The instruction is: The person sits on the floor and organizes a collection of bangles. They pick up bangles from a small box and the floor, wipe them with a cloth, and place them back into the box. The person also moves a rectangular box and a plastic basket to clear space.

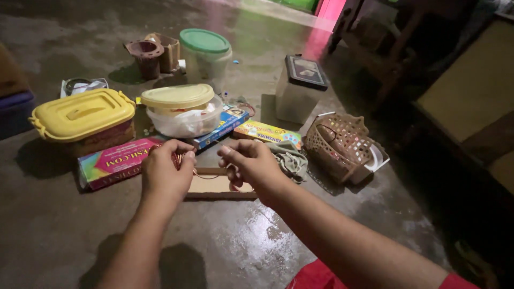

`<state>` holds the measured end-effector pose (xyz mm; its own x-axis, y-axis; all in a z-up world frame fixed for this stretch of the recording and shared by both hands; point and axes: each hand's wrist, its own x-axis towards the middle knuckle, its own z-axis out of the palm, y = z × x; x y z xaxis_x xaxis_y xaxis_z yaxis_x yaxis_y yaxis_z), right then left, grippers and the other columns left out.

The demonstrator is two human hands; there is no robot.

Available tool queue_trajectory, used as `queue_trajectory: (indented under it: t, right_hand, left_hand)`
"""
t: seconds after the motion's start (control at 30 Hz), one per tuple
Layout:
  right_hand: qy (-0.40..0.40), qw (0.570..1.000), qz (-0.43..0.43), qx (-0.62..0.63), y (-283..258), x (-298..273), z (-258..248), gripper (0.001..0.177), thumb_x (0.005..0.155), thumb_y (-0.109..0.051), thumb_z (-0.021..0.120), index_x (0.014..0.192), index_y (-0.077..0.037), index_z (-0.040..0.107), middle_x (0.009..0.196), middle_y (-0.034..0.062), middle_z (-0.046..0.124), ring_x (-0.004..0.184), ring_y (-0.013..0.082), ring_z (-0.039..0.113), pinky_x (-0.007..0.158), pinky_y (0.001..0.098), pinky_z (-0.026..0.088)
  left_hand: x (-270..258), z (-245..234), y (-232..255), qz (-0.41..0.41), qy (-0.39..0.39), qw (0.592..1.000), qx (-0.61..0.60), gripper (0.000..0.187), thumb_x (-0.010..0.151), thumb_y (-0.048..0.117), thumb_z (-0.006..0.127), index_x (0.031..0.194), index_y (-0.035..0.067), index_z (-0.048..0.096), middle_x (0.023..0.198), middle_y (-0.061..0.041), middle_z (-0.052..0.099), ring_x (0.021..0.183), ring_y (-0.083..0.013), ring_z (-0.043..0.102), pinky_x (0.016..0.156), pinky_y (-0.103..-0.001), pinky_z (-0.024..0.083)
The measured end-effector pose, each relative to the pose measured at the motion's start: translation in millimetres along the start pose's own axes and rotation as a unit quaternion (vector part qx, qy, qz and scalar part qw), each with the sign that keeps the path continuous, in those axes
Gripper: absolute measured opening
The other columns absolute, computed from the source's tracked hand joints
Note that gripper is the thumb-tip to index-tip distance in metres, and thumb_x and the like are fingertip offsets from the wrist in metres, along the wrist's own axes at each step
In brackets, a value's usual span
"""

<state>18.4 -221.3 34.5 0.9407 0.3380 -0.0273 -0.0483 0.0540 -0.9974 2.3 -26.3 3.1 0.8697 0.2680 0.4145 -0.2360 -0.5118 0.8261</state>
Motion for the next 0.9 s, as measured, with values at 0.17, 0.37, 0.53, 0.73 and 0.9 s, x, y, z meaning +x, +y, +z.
queue_trajectory:
  t: [0.17,0.37,0.53,0.73,0.9]
  right_hand:
    - [0.011,1.0,-0.007,0.018,10.8,16.5,-5.8,0.021,0.098,-0.022,0.068,0.097,-0.001,0.065,0.084,0.0055,0.069,0.063,0.0104,0.062,0.053,0.0273,0.053]
    - [0.049,0.999,-0.008,-0.013,33.7,23.9,-39.8,0.02,0.099,-0.021,0.067,0.101,-0.001,0.066,0.084,0.005,0.07,0.065,0.0109,0.064,0.055,0.0254,0.051]
    - [0.152,0.986,0.049,0.037,80.7,36.9,-85.8,0.017,0.1,-0.017,0.063,0.102,-0.001,0.067,0.085,0.0056,0.07,0.066,0.0114,0.065,0.057,0.0271,0.055]
    - [0.202,0.973,0.111,-0.034,154.1,55.4,-113.1,0.017,0.101,-0.013,0.062,0.096,0.003,0.066,0.078,0.0089,0.071,0.06,0.0149,0.066,0.054,0.0295,0.055]
    - [0.247,0.945,0.163,-0.14,177.5,75.1,-125.2,0.02,0.099,-0.011,0.061,0.087,0.004,0.067,0.072,0.0117,0.073,0.057,0.02,0.071,0.051,0.0328,0.057]
  left_hand:
    - [18.4,0.4,-1.9,-0.032,-0.026,0.999,0.025,0.012,0.087,0.013,0.074,0.097,0.006,0.077,0.074,-0.013,0.075,0.068,-0.0221,0.075,0.069,-0.037,0.057]
    - [19.7,20.1,-17.7,-0.125,-0.129,0.979,-0.099,0.014,0.092,0.01,0.069,0.104,0.004,0.074,0.08,-0.005,0.076,0.069,-0.0143,0.073,0.06,-0.031,0.058]
    - [21.3,51.8,-31.5,-0.189,-0.142,0.941,-0.241,0.02,0.095,0.008,0.062,0.112,0.003,0.07,0.092,-0.007,0.075,0.08,-0.0151,0.071,0.068,-0.03,0.057]
    - [21.7,78.9,-43.4,-0.31,-0.145,0.841,-0.418,0.029,0.101,0.019,0.054,0.121,0.0,0.061,0.11,-0.017,0.07,0.098,-0.0246,0.072,0.085,-0.036,0.058]
    - [19.6,88.1,-47.8,-0.347,-0.148,0.819,-0.431,0.037,0.101,0.031,0.051,0.122,0.001,0.06,0.112,-0.022,0.071,0.104,-0.0301,0.073,0.09,-0.039,0.057]
